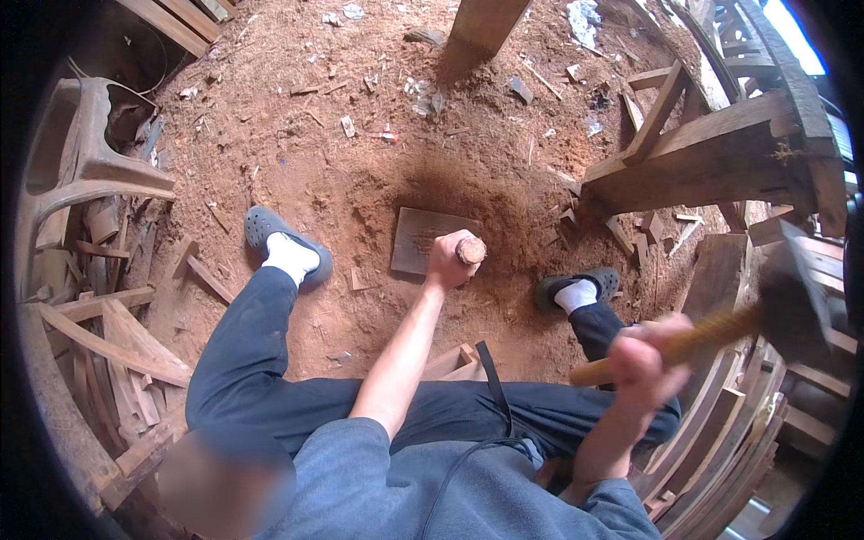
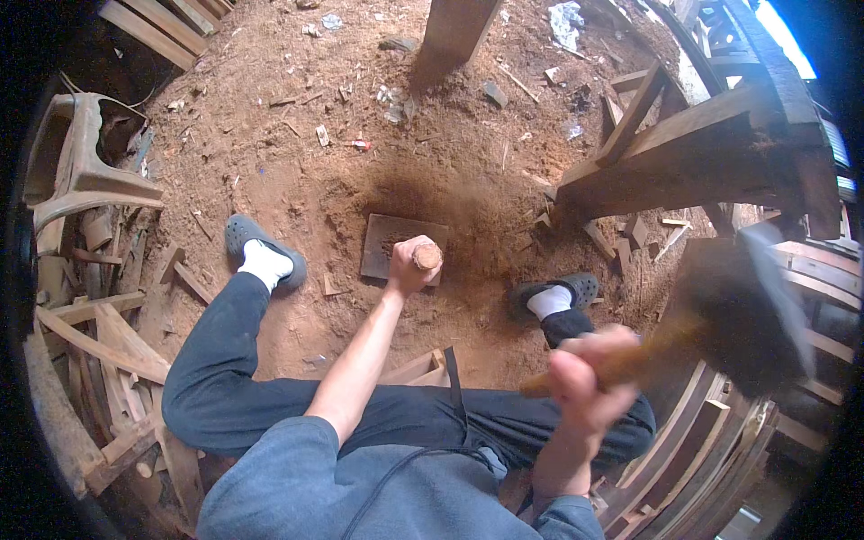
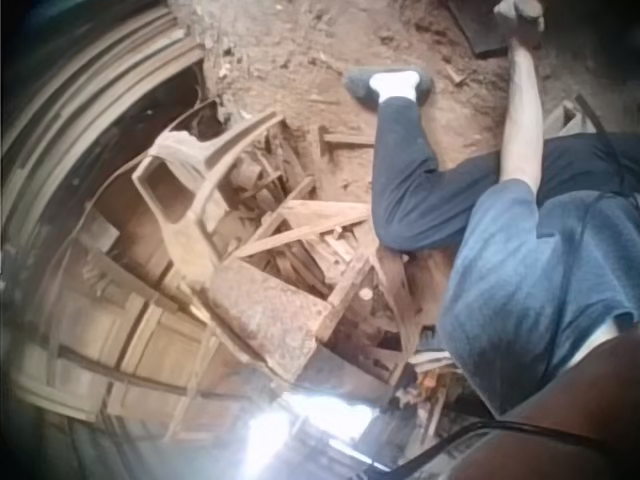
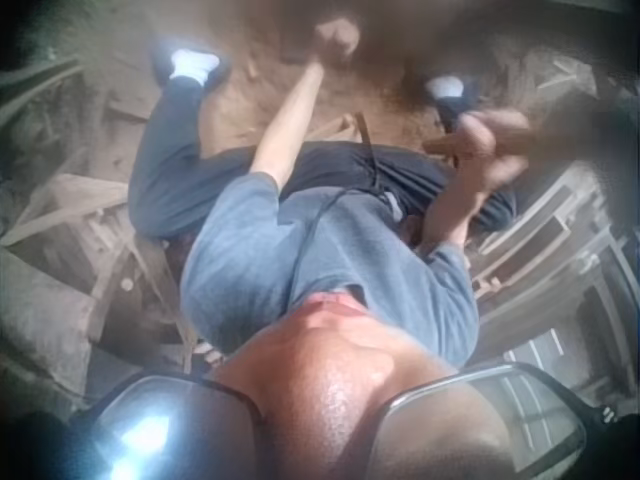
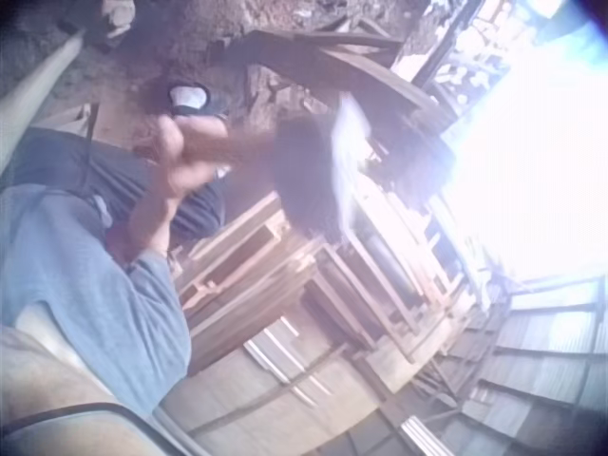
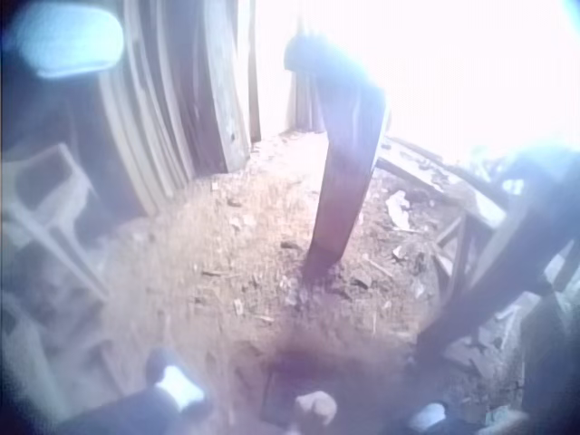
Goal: The person sits on the ground and repeatedly strikes a small wooden block with a hammer and chisel to carve a pattern. The person pauses briefly to inspect the work and adjust the camera before resuming the carving.
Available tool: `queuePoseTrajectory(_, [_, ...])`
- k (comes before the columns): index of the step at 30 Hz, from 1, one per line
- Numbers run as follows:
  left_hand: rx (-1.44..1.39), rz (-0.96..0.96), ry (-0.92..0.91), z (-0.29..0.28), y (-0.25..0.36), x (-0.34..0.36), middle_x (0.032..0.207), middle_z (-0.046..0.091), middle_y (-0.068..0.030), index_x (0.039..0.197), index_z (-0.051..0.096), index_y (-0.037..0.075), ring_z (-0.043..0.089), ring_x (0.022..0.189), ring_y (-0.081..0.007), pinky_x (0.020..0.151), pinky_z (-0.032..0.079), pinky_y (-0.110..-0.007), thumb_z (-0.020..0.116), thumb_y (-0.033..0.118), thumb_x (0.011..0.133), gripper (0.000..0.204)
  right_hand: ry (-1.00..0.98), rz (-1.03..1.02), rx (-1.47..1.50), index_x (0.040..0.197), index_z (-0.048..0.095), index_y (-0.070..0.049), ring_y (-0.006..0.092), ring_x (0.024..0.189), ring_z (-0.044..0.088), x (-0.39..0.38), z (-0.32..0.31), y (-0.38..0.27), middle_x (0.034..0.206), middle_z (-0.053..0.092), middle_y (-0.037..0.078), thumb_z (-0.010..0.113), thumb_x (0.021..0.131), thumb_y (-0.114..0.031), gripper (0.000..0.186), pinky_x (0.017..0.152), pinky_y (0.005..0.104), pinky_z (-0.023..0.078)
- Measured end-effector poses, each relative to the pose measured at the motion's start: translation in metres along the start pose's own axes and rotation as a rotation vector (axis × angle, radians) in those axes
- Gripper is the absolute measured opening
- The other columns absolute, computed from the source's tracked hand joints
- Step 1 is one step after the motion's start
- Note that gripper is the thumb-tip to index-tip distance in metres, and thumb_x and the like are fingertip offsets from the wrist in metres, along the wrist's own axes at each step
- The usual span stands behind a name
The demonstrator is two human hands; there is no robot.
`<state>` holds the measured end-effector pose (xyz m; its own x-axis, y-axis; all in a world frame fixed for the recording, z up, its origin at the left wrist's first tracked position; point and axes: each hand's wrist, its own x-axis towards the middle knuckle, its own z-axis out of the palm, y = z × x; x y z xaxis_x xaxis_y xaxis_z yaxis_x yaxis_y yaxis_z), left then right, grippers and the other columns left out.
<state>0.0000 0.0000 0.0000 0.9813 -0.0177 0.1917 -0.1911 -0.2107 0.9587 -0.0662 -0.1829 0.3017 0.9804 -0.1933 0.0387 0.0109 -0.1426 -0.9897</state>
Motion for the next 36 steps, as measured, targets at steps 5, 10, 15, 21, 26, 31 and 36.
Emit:
queuePoseTrajectory(5, [-0.030,-0.013,0.027,0.013,-0.002,0.001,0.073,0.066,-0.0138,0.075,0.061,0.006,0.066,0.071,-0.0317,0.062,0.053,-0.036,0.071,0.010,0.067,0.013,0.169,-0.132,0.012,0.081,0.047,-0.004,0.0154,0.044,0.045,-0.013,0.012,0.036,0.057,0.050,0.005,0.052,0.075,0.000,0.009,0.043,0.0282,0.040])
queuePoseTrajectory(10, [0.046,0.020,-0.004,0.010,-0.008,-0.011,0.072,0.063,-0.0134,0.075,0.060,0.005,0.065,0.069,-0.0318,0.062,0.052,-0.036,0.069,0.009,0.066,0.013,-0.220,0.607,-0.815,0.090,0.064,-0.001,0.0462,0.079,0.063,-0.028,0.067,0.154,0.076,0.060,0.029,0.055,0.071,-0.008,0.022,0.067,0.0459,0.049])
queuePoseTrajectory(15, [0.032,0.048,0.044,0.009,-0.019,-0.011,0.072,0.063,-0.0134,0.074,0.059,0.005,0.065,0.068,-0.0293,0.061,0.052,-0.035,0.070,0.008,0.067,0.013,-0.012,0.238,-0.503,0.073,0.055,-0.002,0.0132,0.051,0.052,-0.006,0.013,0.082,0.057,0.051,0.003,0.059,0.070,0.004,0.008,0.049,0.0334,0.044])
queuePoseTrajectory(21, [0.009,0.013,0.054,0.010,-0.014,-0.009,0.071,0.064,-0.0119,0.073,0.059,0.005,0.066,0.068,-0.0290,0.061,0.052,-0.035,0.069,0.007,0.067,0.013,0.165,-0.041,0.328,0.073,0.039,-0.007,0.0128,0.043,0.040,-0.016,0.019,0.043,0.053,0.042,0.003,0.054,0.073,0.003,0.017,0.047,0.0277,0.040])
queuePoseTrajectory(26, [0.075,0.071,0.001,0.008,-0.014,-0.008,0.071,0.064,-0.0126,0.073,0.059,0.007,0.066,0.070,-0.0323,0.063,0.053,-0.038,0.069,0.008,0.066,0.012,-0.223,0.462,-0.857,0.090,0.064,-0.002,0.0323,0.068,0.066,-0.036,0.075,0.166,0.069,0.060,0.024,0.054,0.070,-0.001,0.022,0.060,0.0367,0.050])
queuePoseTrajectory(31, [-0.025,-0.040,0.043,0.014,-0.013,-0.009,0.070,0.064,-0.0123,0.072,0.058,0.006,0.066,0.069,-0.0309,0.062,0.052,-0.037,0.068,0.007,0.066,0.012,-0.118,0.130,-0.549,0.080,0.059,0.001,0.0191,0.052,0.060,-0.014,0.020,0.092,0.065,0.061,0.014,0.057,0.069,0.003,0.011,0.050,0.0290,0.043])
queuePoseTrajectory(36, [0.006,-0.028,0.071,0.016,-0.015,-0.010,0.071,0.065,-0.0135,0.075,0.060,0.006,0.067,0.069,-0.0309,0.061,0.052,-0.037,0.068,0.006,0.067,0.011,0.082,-0.137,0.166,0.076,0.032,-0.007,0.0099,0.037,0.032,-0.011,0.016,0.027,0.051,0.039,0.002,0.050,0.074,0.008,0.023,0.039,0.0275,0.039])
